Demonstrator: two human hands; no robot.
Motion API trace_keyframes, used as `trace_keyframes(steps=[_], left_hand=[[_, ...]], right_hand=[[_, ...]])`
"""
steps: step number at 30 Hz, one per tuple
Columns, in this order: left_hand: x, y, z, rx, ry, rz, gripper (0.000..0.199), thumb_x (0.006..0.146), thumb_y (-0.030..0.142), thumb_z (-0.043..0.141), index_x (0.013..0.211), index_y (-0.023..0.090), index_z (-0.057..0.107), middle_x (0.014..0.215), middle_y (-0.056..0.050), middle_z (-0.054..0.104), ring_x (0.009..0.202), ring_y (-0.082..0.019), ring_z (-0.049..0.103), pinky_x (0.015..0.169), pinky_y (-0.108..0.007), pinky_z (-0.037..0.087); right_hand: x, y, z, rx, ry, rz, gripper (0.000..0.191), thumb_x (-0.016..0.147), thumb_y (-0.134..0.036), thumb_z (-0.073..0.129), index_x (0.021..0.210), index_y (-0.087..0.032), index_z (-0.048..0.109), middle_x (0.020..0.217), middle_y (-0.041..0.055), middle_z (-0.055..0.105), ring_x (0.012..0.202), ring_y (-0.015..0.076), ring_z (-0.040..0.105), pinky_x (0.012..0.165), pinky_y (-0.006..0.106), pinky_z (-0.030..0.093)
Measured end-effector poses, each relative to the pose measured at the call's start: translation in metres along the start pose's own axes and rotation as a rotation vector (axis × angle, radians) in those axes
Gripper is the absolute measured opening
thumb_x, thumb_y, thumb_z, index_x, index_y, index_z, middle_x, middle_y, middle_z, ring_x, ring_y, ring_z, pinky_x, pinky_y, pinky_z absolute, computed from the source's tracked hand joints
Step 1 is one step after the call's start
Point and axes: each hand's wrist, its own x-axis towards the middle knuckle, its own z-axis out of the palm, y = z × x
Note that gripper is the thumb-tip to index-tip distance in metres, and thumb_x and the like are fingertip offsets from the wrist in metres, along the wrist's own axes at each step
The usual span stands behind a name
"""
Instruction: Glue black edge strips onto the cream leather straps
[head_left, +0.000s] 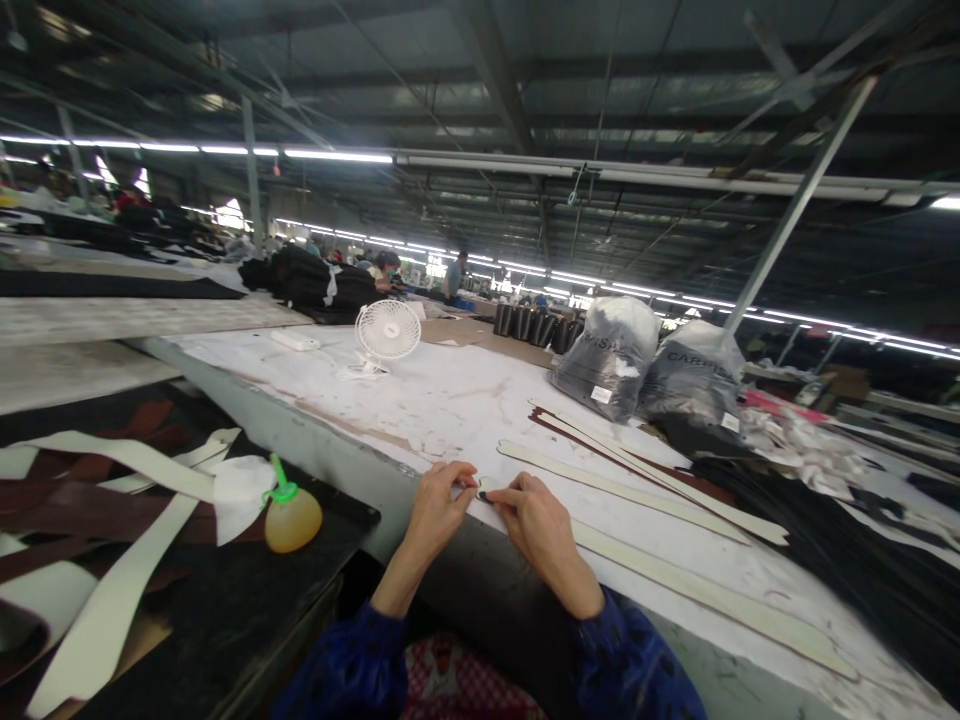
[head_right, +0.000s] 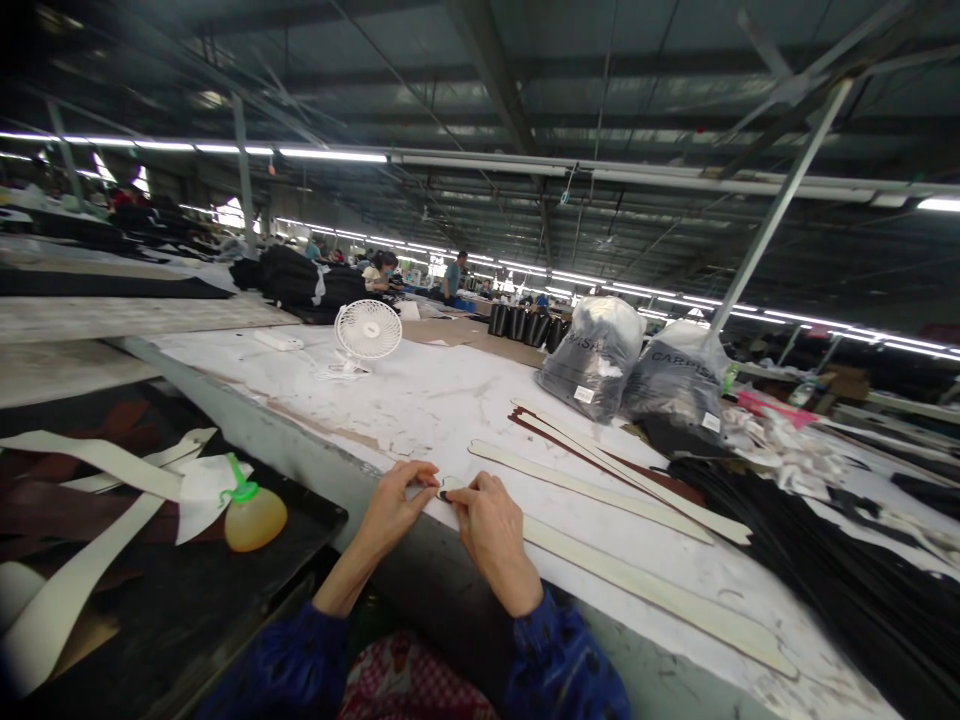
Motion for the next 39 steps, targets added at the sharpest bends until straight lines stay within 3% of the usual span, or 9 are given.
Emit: trace_keyframes(steps=[12,18,32,36,39], left_hand=[[0.000,0.001,-0.001,0.019,-0.021,-0.023,0.023,0.075,0.009,0.059,0.096,0.020,0.063,0.082,-0.001,0.070,0.089,-0.020,0.060,0.086,-0.035,0.045],[0.002,-0.003,-0.004,-0.042,-0.060,-0.022,0.026,0.082,0.010,0.048,0.102,0.018,0.063,0.086,-0.004,0.071,0.091,-0.020,0.062,0.087,-0.036,0.047],[0.003,-0.005,-0.007,-0.009,-0.087,0.017,0.027,0.084,0.010,0.043,0.103,0.017,0.061,0.087,-0.005,0.071,0.089,-0.020,0.063,0.084,-0.037,0.049],[-0.002,-0.001,-0.009,-0.004,-0.006,0.139,0.028,0.086,0.011,0.039,0.104,0.018,0.059,0.097,-0.007,0.068,0.098,-0.020,0.060,0.090,-0.038,0.046],[-0.008,0.002,-0.007,-0.010,-0.056,0.231,0.029,0.090,0.013,0.035,0.107,0.018,0.058,0.099,-0.007,0.067,0.098,-0.019,0.060,0.090,-0.036,0.047]], right_hand=[[0.006,-0.004,0.000,-0.064,-0.022,-0.003,0.026,0.091,-0.024,0.051,0.103,-0.034,0.073,0.092,0.0040,0.061,0.093,0.0184,0.056,0.072,0.026,0.043],[0.007,-0.006,-0.001,-0.083,-0.035,0.006,0.026,0.093,-0.030,0.049,0.104,-0.037,0.072,0.091,0.0040,0.060,0.088,0.0178,0.057,0.068,0.025,0.042],[0.012,-0.002,-0.003,-0.091,-0.065,-0.030,0.027,0.092,-0.028,0.050,0.103,-0.037,0.072,0.090,0.0032,0.061,0.086,0.0173,0.059,0.067,0.026,0.041],[0.014,-0.003,-0.006,-0.095,-0.102,-0.037,0.027,0.091,-0.026,0.050,0.100,-0.037,0.073,0.092,0.0029,0.061,0.089,0.0174,0.059,0.069,0.026,0.041],[0.013,-0.003,-0.008,-0.098,-0.113,-0.044,0.028,0.091,-0.025,0.049,0.101,-0.038,0.072,0.091,0.0028,0.060,0.089,0.0169,0.059,0.069,0.025,0.041]])
